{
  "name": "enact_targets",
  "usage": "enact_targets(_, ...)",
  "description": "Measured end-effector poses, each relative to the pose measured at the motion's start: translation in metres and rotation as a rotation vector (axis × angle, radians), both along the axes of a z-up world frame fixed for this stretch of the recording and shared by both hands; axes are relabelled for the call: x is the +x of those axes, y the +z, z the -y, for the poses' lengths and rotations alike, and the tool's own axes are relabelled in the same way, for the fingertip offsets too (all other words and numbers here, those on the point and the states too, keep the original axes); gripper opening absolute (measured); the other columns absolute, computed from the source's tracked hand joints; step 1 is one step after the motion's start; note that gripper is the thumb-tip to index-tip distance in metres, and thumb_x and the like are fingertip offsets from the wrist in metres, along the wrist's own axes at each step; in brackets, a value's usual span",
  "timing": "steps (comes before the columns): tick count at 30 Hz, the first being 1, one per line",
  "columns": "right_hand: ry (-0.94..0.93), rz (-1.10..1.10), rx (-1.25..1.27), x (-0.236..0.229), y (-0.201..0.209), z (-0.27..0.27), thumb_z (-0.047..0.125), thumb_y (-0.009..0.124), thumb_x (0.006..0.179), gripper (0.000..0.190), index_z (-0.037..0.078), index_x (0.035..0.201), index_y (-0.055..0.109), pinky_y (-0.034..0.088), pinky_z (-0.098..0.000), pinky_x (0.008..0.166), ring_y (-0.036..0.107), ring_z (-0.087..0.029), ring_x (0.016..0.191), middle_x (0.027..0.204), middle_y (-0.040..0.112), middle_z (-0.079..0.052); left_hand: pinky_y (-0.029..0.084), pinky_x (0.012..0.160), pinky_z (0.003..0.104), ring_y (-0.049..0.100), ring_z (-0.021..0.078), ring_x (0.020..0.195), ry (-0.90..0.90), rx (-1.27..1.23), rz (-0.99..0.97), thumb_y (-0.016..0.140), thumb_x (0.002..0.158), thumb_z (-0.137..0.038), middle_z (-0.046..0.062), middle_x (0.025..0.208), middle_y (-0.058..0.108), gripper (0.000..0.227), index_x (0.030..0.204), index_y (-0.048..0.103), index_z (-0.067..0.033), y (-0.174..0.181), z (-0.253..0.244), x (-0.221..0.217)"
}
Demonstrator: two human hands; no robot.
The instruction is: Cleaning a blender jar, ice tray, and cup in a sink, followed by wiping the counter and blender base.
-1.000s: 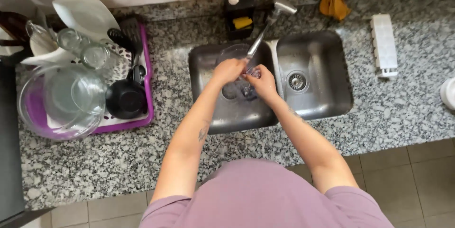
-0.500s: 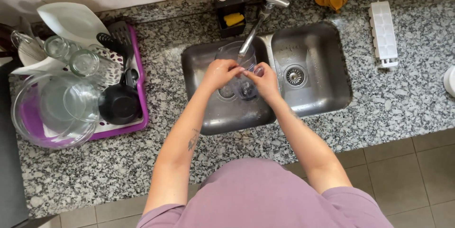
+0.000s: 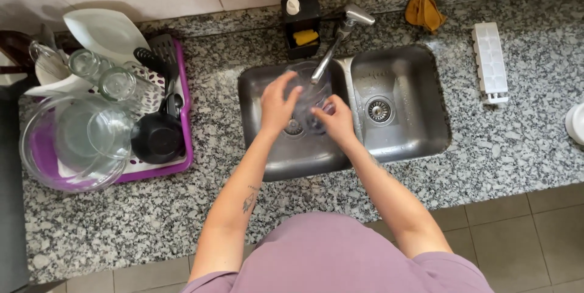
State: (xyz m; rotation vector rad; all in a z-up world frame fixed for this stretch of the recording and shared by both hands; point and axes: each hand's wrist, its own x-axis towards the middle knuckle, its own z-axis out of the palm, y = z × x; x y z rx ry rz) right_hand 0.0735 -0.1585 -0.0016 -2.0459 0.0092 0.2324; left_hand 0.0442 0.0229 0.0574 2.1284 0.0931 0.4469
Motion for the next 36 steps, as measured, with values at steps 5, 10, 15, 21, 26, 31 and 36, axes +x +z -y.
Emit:
enact_targets(5,-0.028,-0.050,0.197,0.001,0.000,-0.006,0.023,0.086,0.063,0.033,0.013,0.077,0.058,0.041,-0.0224,0.047,0.054,-0.013,0.047,0.055,0.056,-0.006,0.031,0.108,0.051,0.037,0.0417,0.129,0.121,-0.557,-0.331,0.059,0.091,-0.043,0.024,0.143,0.034,0.068,0.141,0.033,-0.0059,-0.010,-0.017,0.004)
enact_targets(10,-0.014,-0.046,0.212,-0.005,0.001,-0.008,0.025,0.088,0.059,0.036,0.012,0.076,0.058,0.045,-0.0251,0.044,0.057,-0.016,0.045,0.055,0.058,-0.010,0.023,0.109,0.056,0.025,0.0394,0.137,0.155,-0.880,-0.456,0.067,0.085,-0.043,0.024,0.147,0.026,0.083,0.143,0.028,0.0004,-0.019,-0.024,0.005)
enact_targets(15,-0.004,-0.101,0.309,0.008,-0.007,-0.007,0.016,0.088,0.059,0.034,0.011,0.075,0.058,0.045,-0.0204,0.044,0.056,-0.011,0.047,0.055,0.055,-0.006,0.039,0.083,0.067,0.034,0.0355,0.134,0.079,-0.884,-0.614,0.055,0.074,-0.031,0.007,0.143,0.042,0.062,0.134,0.046,-0.0199,-0.039,-0.028,0.020)
enact_targets(21,0.028,-0.139,0.286,-0.006,0.009,0.005,0.016,0.087,0.058,0.033,0.009,0.070,0.057,0.042,-0.0214,0.042,0.056,-0.014,0.043,0.051,0.055,-0.007,0.054,0.071,0.049,0.053,0.0314,0.117,0.081,-0.657,-0.721,0.052,0.073,-0.027,0.008,0.133,0.052,0.063,0.135,0.046,-0.0199,-0.023,-0.027,0.006)
enact_targets(26,0.060,-0.131,0.272,-0.010,0.036,-0.006,0.017,0.088,0.058,0.034,0.009,0.070,0.057,0.043,-0.0218,0.045,0.056,-0.013,0.045,0.052,0.056,-0.007,0.053,0.072,0.047,0.044,0.0325,0.127,0.064,-0.692,-0.582,0.047,0.070,-0.014,0.012,0.140,0.045,0.071,0.140,0.038,-0.0119,-0.006,-0.023,0.010)
enact_targets(31,0.061,-0.071,0.232,0.008,-0.026,0.009,0.019,0.089,0.058,0.036,0.009,0.071,0.057,0.040,-0.0243,0.045,0.055,-0.015,0.047,0.054,0.055,-0.007,0.053,0.076,0.042,0.049,0.0286,0.123,0.114,-0.634,-0.621,0.050,0.066,-0.010,0.011,0.132,0.055,0.069,0.134,0.047,-0.0128,-0.033,-0.019,0.014)
enact_targets(36,0.048,-0.084,0.271,-0.009,-0.011,-0.001,0.016,0.088,0.055,0.034,0.011,0.069,0.058,0.040,-0.0237,0.046,0.054,-0.014,0.048,0.053,0.056,-0.004,0.036,0.105,0.039,0.045,0.0288,0.127,0.134,-0.756,-0.406,0.043,0.060,0.013,0.021,0.131,0.052,0.074,0.133,0.046,0.0027,-0.075,-0.028,0.028)
